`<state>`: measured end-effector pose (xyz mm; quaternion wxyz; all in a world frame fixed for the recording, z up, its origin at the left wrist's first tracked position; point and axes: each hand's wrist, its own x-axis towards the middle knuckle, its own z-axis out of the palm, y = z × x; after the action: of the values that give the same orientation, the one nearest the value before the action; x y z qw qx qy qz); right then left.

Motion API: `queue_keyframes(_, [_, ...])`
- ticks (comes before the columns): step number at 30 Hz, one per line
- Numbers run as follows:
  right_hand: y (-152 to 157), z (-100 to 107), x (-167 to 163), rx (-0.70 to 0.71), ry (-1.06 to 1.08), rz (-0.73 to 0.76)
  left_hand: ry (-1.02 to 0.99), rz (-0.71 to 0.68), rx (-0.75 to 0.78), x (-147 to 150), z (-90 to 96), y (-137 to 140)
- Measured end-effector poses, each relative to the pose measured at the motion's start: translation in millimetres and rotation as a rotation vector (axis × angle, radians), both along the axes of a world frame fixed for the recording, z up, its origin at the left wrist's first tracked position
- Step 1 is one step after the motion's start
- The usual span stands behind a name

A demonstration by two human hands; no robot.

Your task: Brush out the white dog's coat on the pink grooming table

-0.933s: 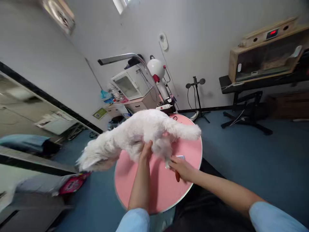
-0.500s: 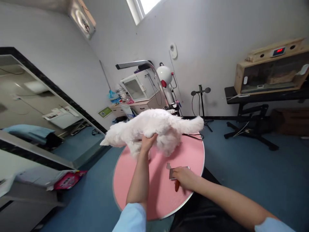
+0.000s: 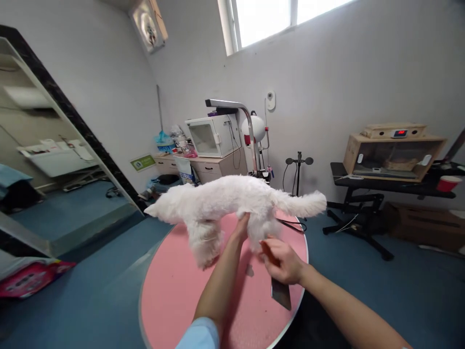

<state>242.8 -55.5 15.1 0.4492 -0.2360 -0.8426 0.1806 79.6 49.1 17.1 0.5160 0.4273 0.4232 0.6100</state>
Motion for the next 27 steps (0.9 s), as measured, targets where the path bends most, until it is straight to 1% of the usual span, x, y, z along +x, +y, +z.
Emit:
queue_keyframes(2, [18.2, 35.5, -3.3, -0.039, 0.11, -0.162, -0.078, -0.098, 0.012, 11.9, -5.2, -4.8])
queue_keyframes(3, [29.8, 55.6, -4.0, -0.038, 0.135, -0.279, -0.115, -0.136, 0.026, 16.7, -7.1, -6.9])
queue_keyframes(4, [42.2, 76.1, -3.6, -0.008, 0.131, -0.396, -0.146, -0.161, 0.04, 20.5, -8.5, -8.7])
queue_keyframes(5, [54.4, 95.9, -2.2, 0.084, 0.125, -0.511, -0.17, -0.174, 0.049, 23.1, -9.8, -10.2])
queue_keyframes(7, [73.2, 128.1, 2.9, 0.279, 0.24, -0.738, -0.184, -0.183, 0.039, 25.3, -12.3, -13.2])
queue_keyframes(8, [78.1, 138.6, 5.4, 0.347, 0.327, -0.806, -0.186, -0.203, 0.028, 25.5, -13.5, -14.8])
queue_keyframes(9, [79.7, 144.9, 7.1, 0.386, 0.376, -0.806, -0.19, -0.241, 0.02, 25.5, -14.6, -16.7])
queue_keyframes(10, [78.6, 147.3, 7.6, 0.387, 0.336, -0.749, -0.202, -0.287, 0.025, 25.7, -15.5, -18.7])
queue_keyframes(12, [72.2, 144.5, 5.8, 0.319, 0.096, -0.586, -0.236, -0.362, 0.046, 27.0, -16.4, -23.0])
queue_keyframes(13, [68.8, 141.8, 4.2, 0.284, 0.0, -0.546, -0.244, -0.379, 0.054, 28.1, -16.3, -25.1])
queue_keyframes(14, [66.2, 139.6, 2.7, 0.284, -0.001, -0.573, -0.242, -0.381, 0.055, 29.2, -15.9, -27.0])
queue_keyframes(16, [63.6, 138.4, 0.9, 0.32, 0.131, -0.686, -0.215, -0.363, 0.036, 30.9, -14.7, -30.4])
queue_keyframes(17, [63.0, 139.3, 0.5, 0.328, 0.173, -0.705, -0.204, -0.355, 0.038, 31.4, -14.0, -31.7])
queue_keyframes(18, [62.6, 140.7, 0.0, 0.316, 0.153, -0.684, -0.201, -0.348, 0.055, 31.6, -13.5, -33.0])
queue_keyframes(20, [61.5, 144.1, -1.0, 0.267, -0.014, -0.596, -0.211, -0.33, 0.097, 32.0, -12.9, -35.2])
queue_keyframes(21, [60.8, 145.6, -1.6, 0.256, -0.077, -0.595, -0.21, -0.321, 0.11, 32.3, -12.7, -36.2])
queue_keyframes(22, [59.9, 146.8, -2.3, 0.267, -0.09, -0.63, -0.204, -0.309, 0.113, 32.8, -12.4, -37.1])
queue_keyframes(24, [58.1, 148.2, -3.3, 0.319, -0.035, -0.699, -0.205, -0.264, 0.104, 34.0, -11.1, -38.9])
queue_keyframes(25, [57.6, 148.6, -3.6, 0.33, -0.042, -0.681, -0.211, -0.237, 0.107, 34.5, -10.0, -39.9])
queue_keyframes(27, [57.9, 150.1, -3.4, 0.31, -0.139, -0.584, -0.234, -0.199, 0.134, 34.8, -7.0, -42.2])
